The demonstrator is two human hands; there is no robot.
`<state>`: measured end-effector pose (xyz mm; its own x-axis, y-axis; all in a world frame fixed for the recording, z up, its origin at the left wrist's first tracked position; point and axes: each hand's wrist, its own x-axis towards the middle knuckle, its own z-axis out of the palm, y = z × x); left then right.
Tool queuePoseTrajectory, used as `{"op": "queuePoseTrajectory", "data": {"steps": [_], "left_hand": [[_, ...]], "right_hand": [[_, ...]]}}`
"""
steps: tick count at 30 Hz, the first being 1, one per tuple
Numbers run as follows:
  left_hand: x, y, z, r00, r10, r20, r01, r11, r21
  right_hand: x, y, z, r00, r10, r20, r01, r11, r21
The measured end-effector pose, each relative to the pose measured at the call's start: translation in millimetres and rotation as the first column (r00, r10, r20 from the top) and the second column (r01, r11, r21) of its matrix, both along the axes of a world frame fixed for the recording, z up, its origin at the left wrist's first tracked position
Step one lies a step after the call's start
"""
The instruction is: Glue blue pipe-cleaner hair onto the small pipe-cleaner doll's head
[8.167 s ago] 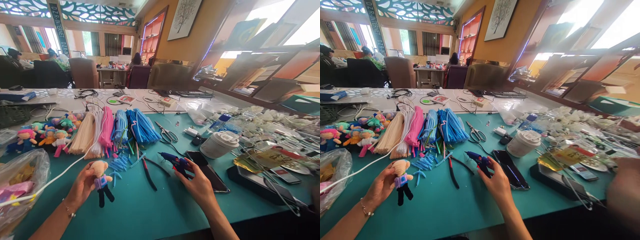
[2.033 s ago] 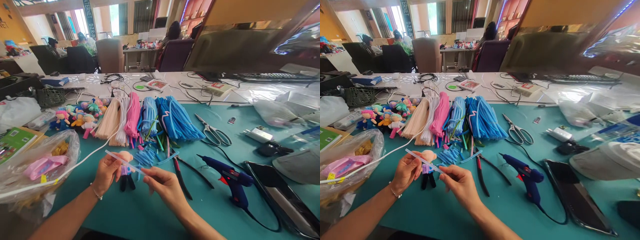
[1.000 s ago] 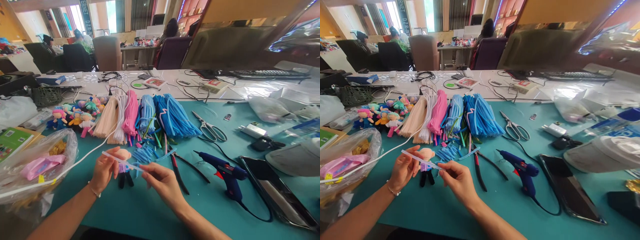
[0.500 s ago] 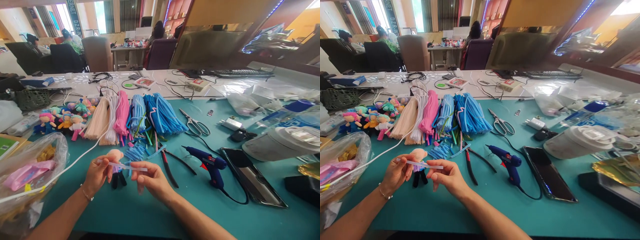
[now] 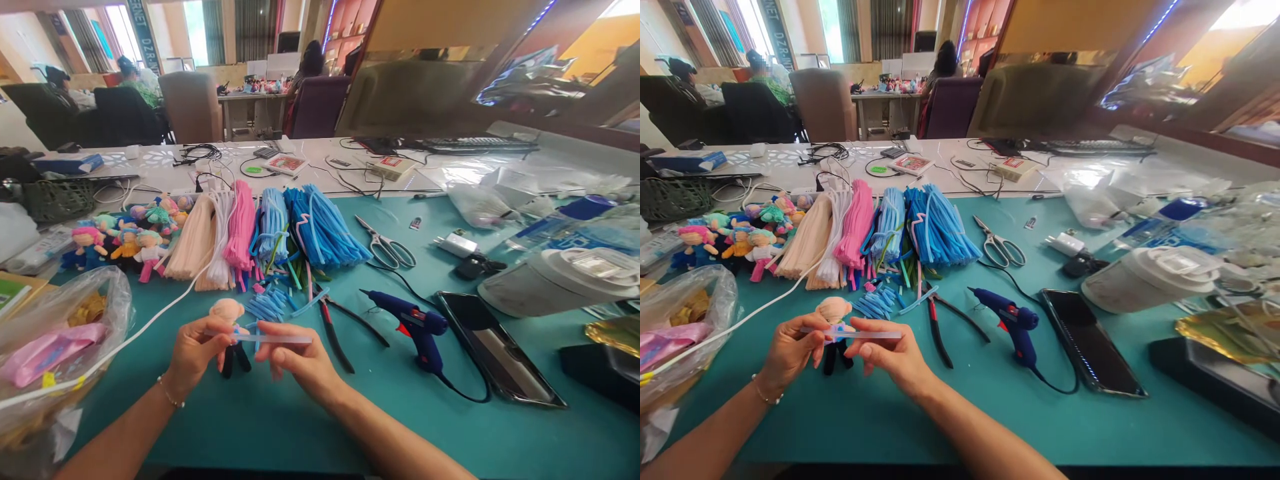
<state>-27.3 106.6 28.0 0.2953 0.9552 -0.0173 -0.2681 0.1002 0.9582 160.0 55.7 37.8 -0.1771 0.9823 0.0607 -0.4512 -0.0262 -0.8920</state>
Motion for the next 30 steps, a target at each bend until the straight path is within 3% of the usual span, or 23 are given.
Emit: {"op": "queuePoseTrajectory", "data": {"steps": [5,14,20,24,30], "left_hand": [[0.8,-6.0,1.5,0.995,0.002,-0.103,0.005,0.998,0.067],[-2.6,-3.4,2.0,0.987,0.030,-0.157,0.006,0.974,0.225],[-2.8,-5.9,-2.8,0.950,0.164,-0.265,-0.024,0.886,0.462],[-1.8,-6.4,0.1,0.932,0.218,-0.289,-0.011,0.815,0.579],[-1.6,-7.0,1.8,0.939,0.179,-0.294,0.041,0.790,0.612]], "right_hand": [[-4.9,-0.4,7.3,0.998,0.006,0.069,-0.009,0.999,0.049],[-2.2,-1.8,-1.4,0.953,-0.176,0.246,0.128,0.972,0.198],[-3.1,-3.1,-2.6,0.860,-0.352,0.370,0.215,0.907,0.362],[0.3,-3.4,-1.1,0.808,-0.409,0.424,0.194,0.864,0.465],[8.5,-3.6,1.6,0.813,-0.366,0.454,0.071,0.835,0.546]]}}
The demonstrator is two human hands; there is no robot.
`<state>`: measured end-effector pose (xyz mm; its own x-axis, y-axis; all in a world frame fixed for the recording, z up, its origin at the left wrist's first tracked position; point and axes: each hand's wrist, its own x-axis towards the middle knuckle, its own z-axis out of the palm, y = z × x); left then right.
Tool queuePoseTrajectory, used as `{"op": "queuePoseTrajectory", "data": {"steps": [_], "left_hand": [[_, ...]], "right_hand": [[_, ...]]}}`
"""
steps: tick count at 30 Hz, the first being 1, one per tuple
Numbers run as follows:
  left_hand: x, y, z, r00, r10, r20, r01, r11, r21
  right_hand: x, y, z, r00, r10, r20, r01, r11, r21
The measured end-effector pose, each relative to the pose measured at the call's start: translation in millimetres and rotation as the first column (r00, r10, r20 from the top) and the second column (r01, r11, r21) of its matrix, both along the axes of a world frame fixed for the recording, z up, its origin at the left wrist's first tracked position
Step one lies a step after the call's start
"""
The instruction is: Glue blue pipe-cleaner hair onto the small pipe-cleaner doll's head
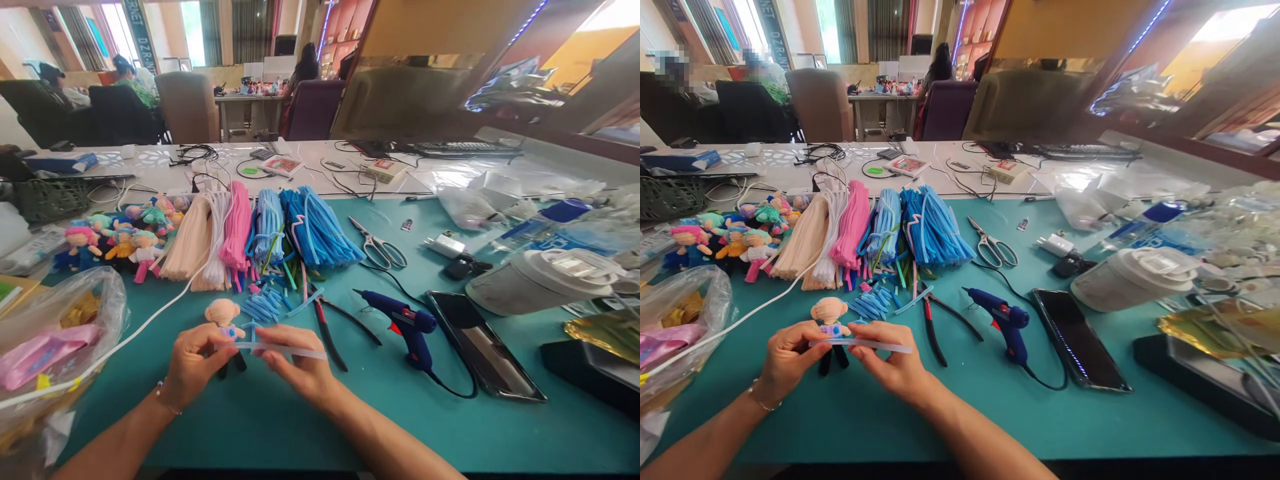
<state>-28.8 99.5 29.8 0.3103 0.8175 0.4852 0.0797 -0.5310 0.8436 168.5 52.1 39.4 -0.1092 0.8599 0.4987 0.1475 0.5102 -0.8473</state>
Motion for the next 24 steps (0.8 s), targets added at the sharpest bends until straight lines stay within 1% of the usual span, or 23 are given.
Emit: {"op": "queuePoseTrajectory", "data": {"steps": [2,4,6,8,11,13,16,18,19,21,23,24], "left_hand": [[0.5,-0.6,-1.1,0.999,-0.038,0.010,0.038,0.999,0.030],[1.4,-1.2,-1.7,0.997,-0.076,0.017,0.075,0.996,0.046],[2.1,-1.8,-2.0,0.995,-0.099,0.014,0.098,0.994,0.044],[2.2,-2.2,-2.6,0.995,-0.097,0.006,0.097,0.994,0.040],[1.4,-2.9,-4.2,0.998,-0.060,-0.021,0.061,0.997,0.037],[1.1,-3.3,-5.1,0.998,-0.034,-0.045,0.035,0.999,0.026],[1.5,-3.2,-4.3,0.998,-0.008,-0.058,0.008,1.000,0.003],[1.4,-2.3,-2.9,0.999,-0.003,-0.043,0.003,1.000,-0.012],[1.0,-1.7,-2.4,0.999,-0.008,-0.033,0.007,1.000,-0.022],[-0.9,-0.7,-2.6,0.999,-0.035,-0.020,0.034,0.998,-0.056],[-3.9,-0.8,-5.2,0.997,-0.079,-0.018,0.076,0.990,-0.115],[-5.4,-1.3,-7.4,0.995,-0.101,-0.017,0.097,0.983,-0.159]], "right_hand": [[-0.4,0.1,0.3,0.996,0.076,0.044,-0.078,0.996,0.049],[-2.4,0.1,0.0,0.987,0.109,0.118,-0.123,0.986,0.115],[-5.0,-0.2,-0.8,0.981,0.059,0.185,-0.095,0.976,0.194],[-7.2,-0.6,-2.2,0.972,-0.030,0.233,-0.034,0.964,0.265],[-9.3,-0.7,-4.6,0.947,-0.130,0.292,0.035,0.951,0.309],[-10.2,-0.3,-5.7,0.935,-0.161,0.316,0.066,0.954,0.291],[-10.9,-0.3,-5.1,0.937,-0.153,0.314,0.082,0.970,0.229],[-10.6,-1.4,-3.2,0.953,-0.133,0.271,0.090,0.982,0.165],[-10.3,-2.3,-2.0,0.967,-0.104,0.232,0.077,0.990,0.120],[-9.9,-4.1,0.3,0.992,0.009,0.122,-0.009,1.000,-0.004],[-9.9,-5.3,1.9,0.989,0.145,0.013,-0.142,0.983,-0.115],[-10.1,-5.4,2.4,0.982,0.189,-0.019,-0.190,0.971,-0.142]]}}
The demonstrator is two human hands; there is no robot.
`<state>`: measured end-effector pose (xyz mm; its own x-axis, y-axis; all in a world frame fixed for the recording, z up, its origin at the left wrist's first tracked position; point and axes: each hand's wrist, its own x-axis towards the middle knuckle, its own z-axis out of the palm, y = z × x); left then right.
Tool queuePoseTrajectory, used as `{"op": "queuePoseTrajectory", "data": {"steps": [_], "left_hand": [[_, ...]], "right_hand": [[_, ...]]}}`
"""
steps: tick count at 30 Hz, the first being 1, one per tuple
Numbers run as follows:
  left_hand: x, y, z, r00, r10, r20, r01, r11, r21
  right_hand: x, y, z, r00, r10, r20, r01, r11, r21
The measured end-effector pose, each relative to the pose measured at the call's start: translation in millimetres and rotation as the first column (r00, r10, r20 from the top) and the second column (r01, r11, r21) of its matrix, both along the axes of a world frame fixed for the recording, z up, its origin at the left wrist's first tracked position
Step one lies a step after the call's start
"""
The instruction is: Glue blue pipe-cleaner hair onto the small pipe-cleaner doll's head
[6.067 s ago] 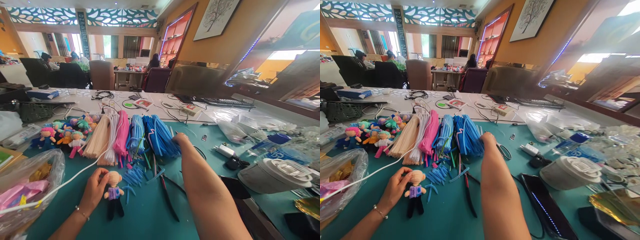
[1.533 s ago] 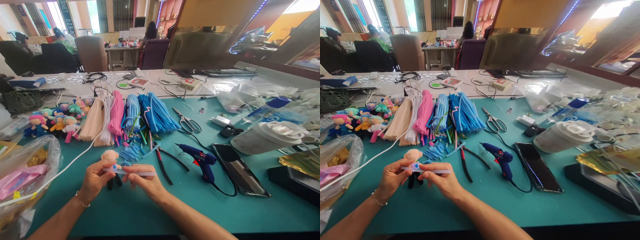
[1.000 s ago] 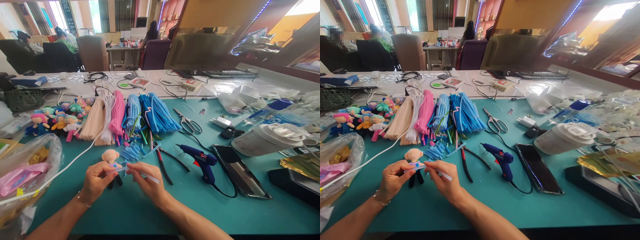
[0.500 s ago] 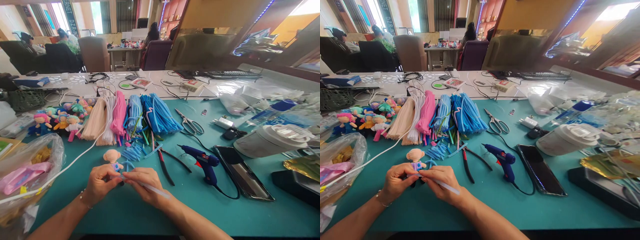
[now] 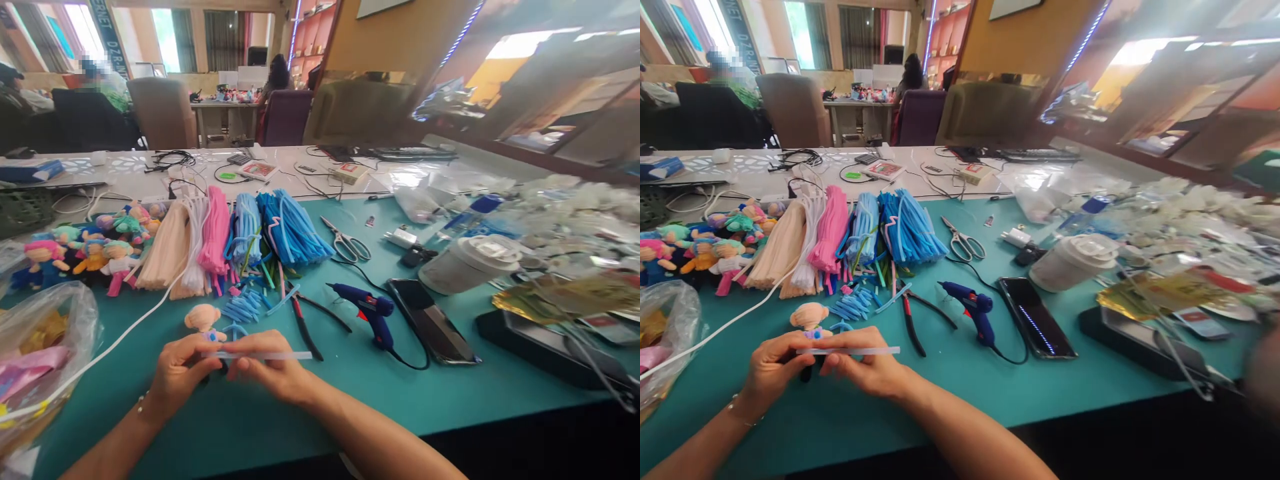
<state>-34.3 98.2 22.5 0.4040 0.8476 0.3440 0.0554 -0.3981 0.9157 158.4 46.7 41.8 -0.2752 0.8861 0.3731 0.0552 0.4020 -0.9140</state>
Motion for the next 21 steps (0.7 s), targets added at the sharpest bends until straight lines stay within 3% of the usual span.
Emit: {"op": "queuePoseTrajectory", "data": {"steps": [3,6,9,11,14,17,20,21], "left_hand": [[-3.2,-3.2,-7.4,0.996,0.029,0.082,-0.015,0.985,-0.170],[-3.4,-6.2,-11.7,0.987,0.060,0.152,-0.020,0.968,-0.251],[-2.2,-7.6,-11.3,0.984,0.063,0.165,-0.021,0.969,-0.245],[-1.6,-8.5,-9.8,0.987,0.058,0.153,-0.022,0.975,-0.223],[-1.4,-10.5,-8.3,0.990,0.060,0.129,-0.034,0.981,-0.193],[-1.5,-12.4,-9.2,0.990,0.067,0.121,-0.046,0.984,-0.169],[-1.1,-13.2,-11.6,0.991,0.064,0.120,-0.046,0.988,-0.151],[-0.8,-13.3,-12.4,0.991,0.062,0.120,-0.044,0.989,-0.144]], "right_hand": [[0.1,1.1,1.9,1.000,-0.017,0.020,0.015,0.996,0.091],[3.8,-1.8,6.2,0.978,-0.198,0.065,0.172,0.942,0.288],[14.6,-17.3,10.3,0.903,-0.429,0.036,0.388,0.847,0.363],[28.7,-34.0,10.3,0.787,-0.617,-0.009,0.573,0.726,0.381],[62.7,-57.6,6.8,0.535,-0.840,-0.096,0.789,0.455,0.413],[104.6,-68.9,4.1,0.268,-0.952,-0.148,0.899,0.192,0.394],[137.9,-70.1,2.8,0.139,-0.985,-0.098,0.935,0.097,0.342],[145.0,-69.9,1.9,0.098,-0.995,-0.015,0.946,0.088,0.312]]}}
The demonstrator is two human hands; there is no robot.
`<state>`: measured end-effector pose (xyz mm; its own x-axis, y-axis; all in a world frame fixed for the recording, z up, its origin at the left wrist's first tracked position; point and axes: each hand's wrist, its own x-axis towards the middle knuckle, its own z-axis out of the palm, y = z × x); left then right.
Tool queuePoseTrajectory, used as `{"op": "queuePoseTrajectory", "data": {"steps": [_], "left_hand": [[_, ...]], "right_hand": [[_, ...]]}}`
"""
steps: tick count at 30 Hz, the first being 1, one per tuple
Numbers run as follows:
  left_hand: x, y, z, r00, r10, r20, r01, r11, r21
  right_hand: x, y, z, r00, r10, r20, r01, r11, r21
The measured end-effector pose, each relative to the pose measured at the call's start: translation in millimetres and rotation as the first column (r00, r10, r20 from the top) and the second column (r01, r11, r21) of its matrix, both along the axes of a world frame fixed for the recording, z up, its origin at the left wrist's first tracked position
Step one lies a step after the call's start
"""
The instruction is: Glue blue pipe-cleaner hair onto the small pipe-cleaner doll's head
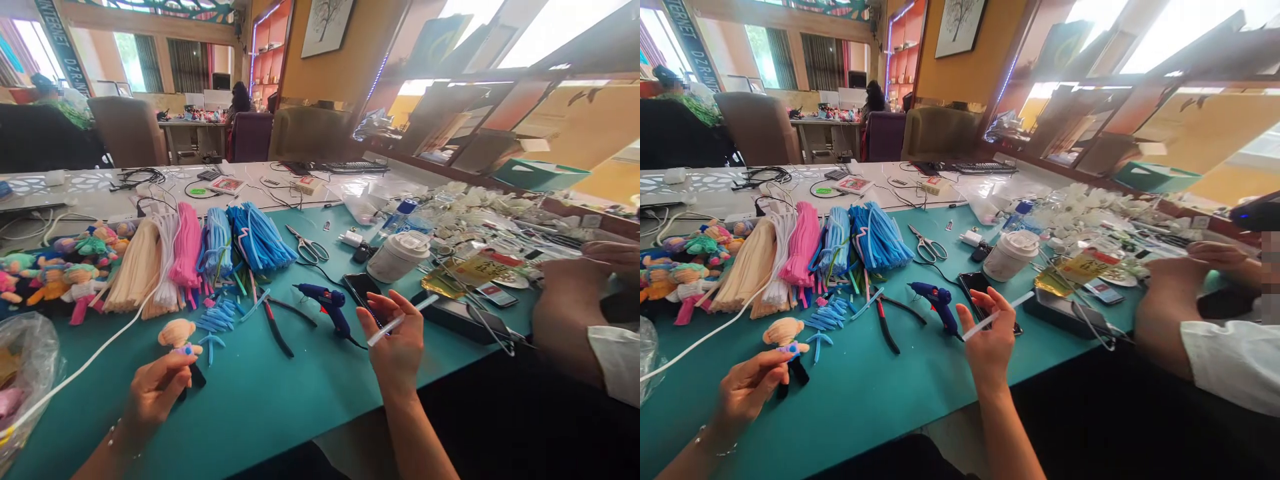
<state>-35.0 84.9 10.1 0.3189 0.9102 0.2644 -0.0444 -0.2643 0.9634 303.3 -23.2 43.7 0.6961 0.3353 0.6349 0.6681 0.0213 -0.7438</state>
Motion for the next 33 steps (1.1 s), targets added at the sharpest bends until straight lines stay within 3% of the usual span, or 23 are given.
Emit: {"op": "queuePoseTrajectory", "data": {"steps": [2,4,7,12,18,21,23,26,33], "left_hand": [[1.0,0.1,-1.1,1.000,-0.006,-0.002,0.006,1.000,0.015],[2.2,0.3,-1.3,1.000,-0.015,0.001,0.015,1.000,0.025],[3.9,1.0,0.1,0.999,-0.053,-0.004,0.053,0.998,0.019],[4.6,3.2,2.7,0.988,-0.147,-0.037,0.147,0.989,-0.007],[3.9,6.0,-1.0,0.976,-0.217,0.005,0.217,0.972,-0.096],[9.8,3.9,-1.1,0.964,-0.262,0.055,0.267,0.939,-0.218],[18.7,0.2,1.9,0.945,-0.315,0.092,0.328,0.894,-0.304],[38.2,-6.3,11.3,0.900,-0.410,0.151,0.435,0.809,-0.396],[80.0,-6.9,36.9,0.909,-0.244,0.339,0.405,0.706,-0.580]], "right_hand": [[7.6,0.1,-3.1,1.000,-0.016,-0.022,0.010,0.972,-0.233],[8.6,0.3,-7.5,1.000,0.013,-0.019,-0.020,0.900,-0.436],[5.1,2.4,-13.4,0.999,0.045,-0.005,-0.040,0.838,-0.544],[1.1,9.6,-14.8,1.000,0.020,0.014,-0.009,0.837,-0.547],[-8.7,5.4,-5.5,0.999,0.033,-0.007,-0.032,0.878,-0.478],[-23.9,1.5,2.1,0.993,0.114,-0.042,-0.121,0.895,-0.430],[-37.8,1.7,7.3,0.970,0.224,-0.095,-0.244,0.904,-0.351],[-61.1,7.4,13.7,0.903,0.401,-0.153,-0.428,0.867,-0.254],[-104.2,32.1,10.8,0.809,0.574,-0.125,-0.587,0.775,-0.234]]}}
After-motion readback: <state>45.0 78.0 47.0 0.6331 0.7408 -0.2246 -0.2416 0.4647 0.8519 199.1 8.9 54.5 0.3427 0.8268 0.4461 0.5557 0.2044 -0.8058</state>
